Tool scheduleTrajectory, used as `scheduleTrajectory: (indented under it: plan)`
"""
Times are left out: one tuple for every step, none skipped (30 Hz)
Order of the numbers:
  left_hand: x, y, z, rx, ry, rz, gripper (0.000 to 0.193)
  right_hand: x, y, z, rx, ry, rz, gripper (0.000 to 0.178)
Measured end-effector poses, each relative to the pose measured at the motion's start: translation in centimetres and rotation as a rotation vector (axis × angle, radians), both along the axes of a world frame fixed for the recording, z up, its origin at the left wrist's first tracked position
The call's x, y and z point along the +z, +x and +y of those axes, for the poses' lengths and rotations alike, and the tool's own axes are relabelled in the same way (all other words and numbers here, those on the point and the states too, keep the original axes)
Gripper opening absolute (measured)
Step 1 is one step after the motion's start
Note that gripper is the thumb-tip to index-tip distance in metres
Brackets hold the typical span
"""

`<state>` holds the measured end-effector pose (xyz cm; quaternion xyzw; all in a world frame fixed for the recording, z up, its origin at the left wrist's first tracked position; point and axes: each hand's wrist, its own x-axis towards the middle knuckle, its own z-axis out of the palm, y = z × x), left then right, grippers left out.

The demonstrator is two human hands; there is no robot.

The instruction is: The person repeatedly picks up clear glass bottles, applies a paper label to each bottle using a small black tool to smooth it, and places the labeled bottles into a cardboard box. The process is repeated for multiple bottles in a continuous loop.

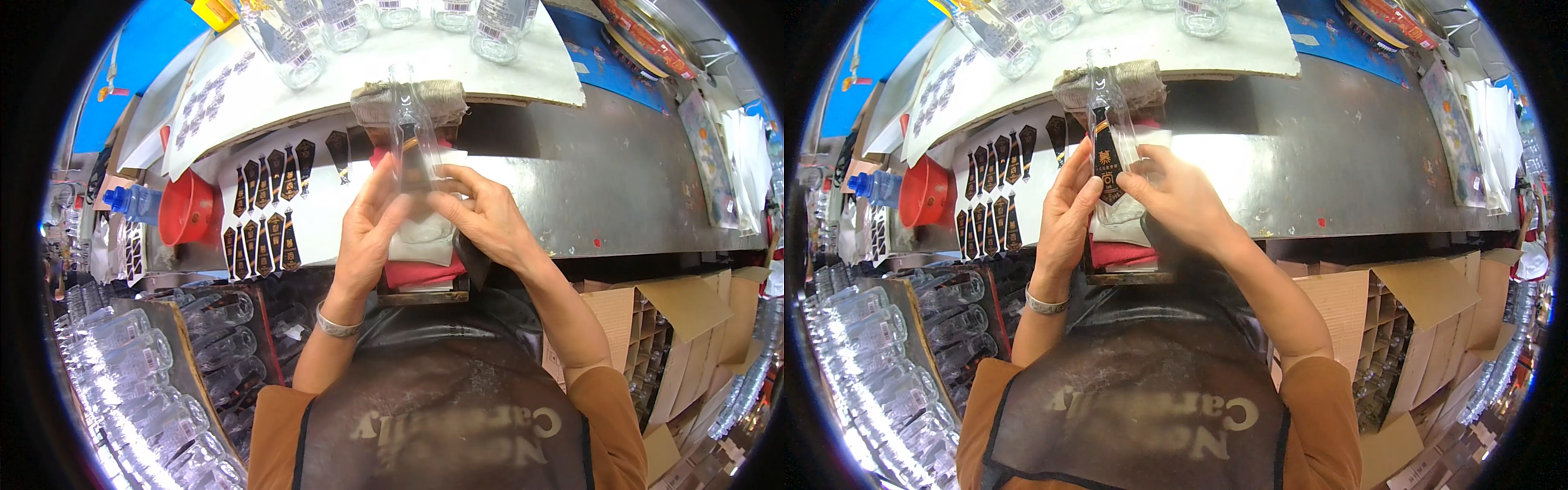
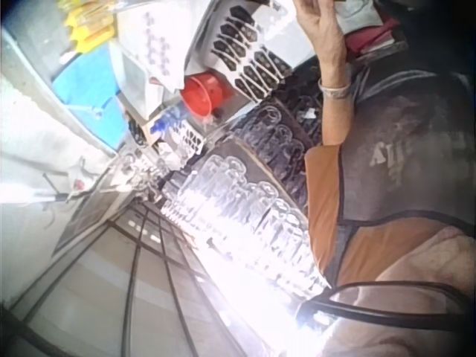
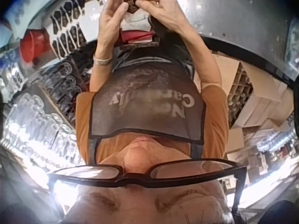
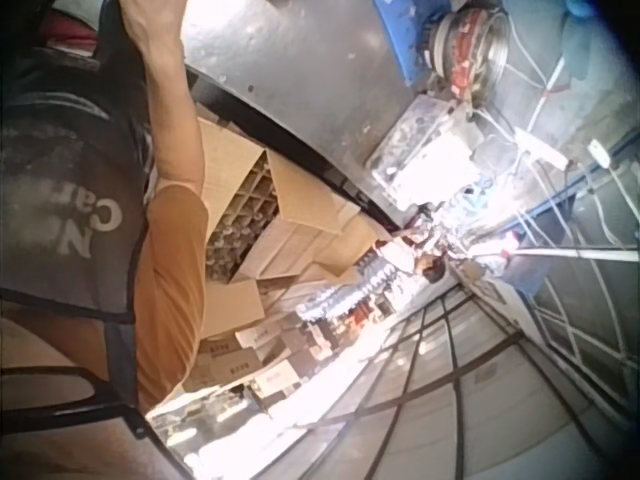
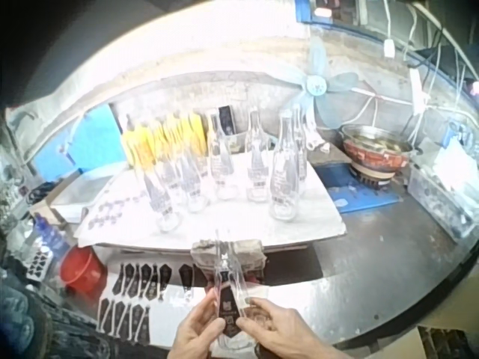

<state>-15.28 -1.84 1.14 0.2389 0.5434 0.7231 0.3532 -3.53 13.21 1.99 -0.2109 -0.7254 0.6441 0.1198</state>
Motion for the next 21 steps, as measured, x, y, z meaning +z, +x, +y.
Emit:
scheduleTrajectory:
  plan:
    - [-0.02, 0.06, 0.1, -0.005, 0.021, 0.012, 0.062, -0.1, -0.02, -0.02, -0.006, -0.021, 0.005, 0.048]
    - [-0.02, 0.18, 0.2, 0.004, 0.017, 0.02, 0.063, -0.09, 0.03, 0.09, 0.003, -0.034, -0.004, 0.048]
    - [-0.06, 0.28, 0.27, 0.014, 0.012, 0.029, 0.064, -0.08, 0.13, 0.28, 0.011, -0.049, -0.012, 0.048]
    - [-0.09, 0.33, 0.3, 0.023, 0.006, 0.038, 0.064, -0.07, 0.2, 0.38, 0.019, -0.064, -0.021, 0.049]
    - [-0.1, 0.33, 0.3, 0.028, -0.009, 0.034, 0.065, -0.07, 0.22, 0.38, 0.018, -0.064, -0.021, 0.048]
    - [-0.08, 0.31, 0.32, 0.032, -0.023, 0.031, 0.065, -0.05, 0.23, 0.39, 0.017, -0.062, -0.02, 0.048]
    - [-0.07, 0.29, 0.33, 0.036, -0.038, 0.029, 0.065, -0.08, 0.23, 0.38, 0.016, -0.061, -0.019, 0.048]
    - [-0.06, 0.24, 0.29, 0.033, -0.032, 0.017, 0.065, -0.19, 0.21, 0.33, 0.014, -0.062, -0.009, 0.048]
    - [-0.04, 0.18, 0.27, 0.029, -0.025, 0.005, 0.065, -0.31, 0.19, 0.27, 0.012, -0.062, 0.001, 0.048]
    - [-0.03, 0.14, 0.25, 0.026, -0.019, -0.007, 0.065, -0.37, 0.2, 0.24, 0.01, -0.062, 0.01, 0.048]
    - [-0.05, 0.13, 0.24, 0.024, -0.02, -0.006, 0.065, -0.23, 0.27, 0.26, 0.016, -0.066, 0.003, 0.048]
    - [-0.09, 0.1, 0.23, 0.023, -0.019, -0.005, 0.065, 0.07, 0.31, 0.29, 0.024, -0.068, -0.004, 0.048]
    - [-0.11, 0.07, 0.21, 0.023, -0.019, -0.003, 0.065, 0.22, 0.32, 0.31, 0.032, -0.07, -0.011, 0.048]
    - [-0.07, 0.05, 0.2, 0.023, -0.021, -0.002, 0.065, 0.06, 0.29, 0.3, 0.029, -0.066, 0.001, 0.048]
    - [-0.03, 0.04, 0.23, 0.021, -0.022, -0.002, 0.064, -0.26, 0.27, 0.29, 0.026, -0.06, 0.011, 0.048]
    - [-0.03, 0.03, 0.25, 0.019, -0.024, -0.002, 0.064, -0.44, 0.25, 0.3, 0.022, -0.055, 0.022, 0.048]
    - [-0.07, 0.01, 0.26, 0.018, -0.024, -0.001, 0.064, -0.45, 0.25, 0.32, 0.023, -0.059, 0.016, 0.048]
    - [-0.11, 0.0, 0.26, 0.018, -0.025, 0.001, 0.065, -0.41, 0.25, 0.33, 0.025, -0.063, 0.01, 0.048]
    - [-0.15, -0.01, 0.25, 0.018, -0.025, 0.002, 0.065, -0.37, 0.24, 0.34, 0.027, -0.066, 0.004, 0.048]
    - [-0.2, -0.01, 0.21, 0.015, -0.029, 0.011, 0.065, -0.29, 0.27, 0.34, 0.03, -0.062, -0.007, 0.048]
    - [-0.19, -0.12, 0.26, 0.013, -0.03, 0.023, 0.065, -0.12, 0.22, 0.42, 0.032, -0.055, -0.015, 0.048]
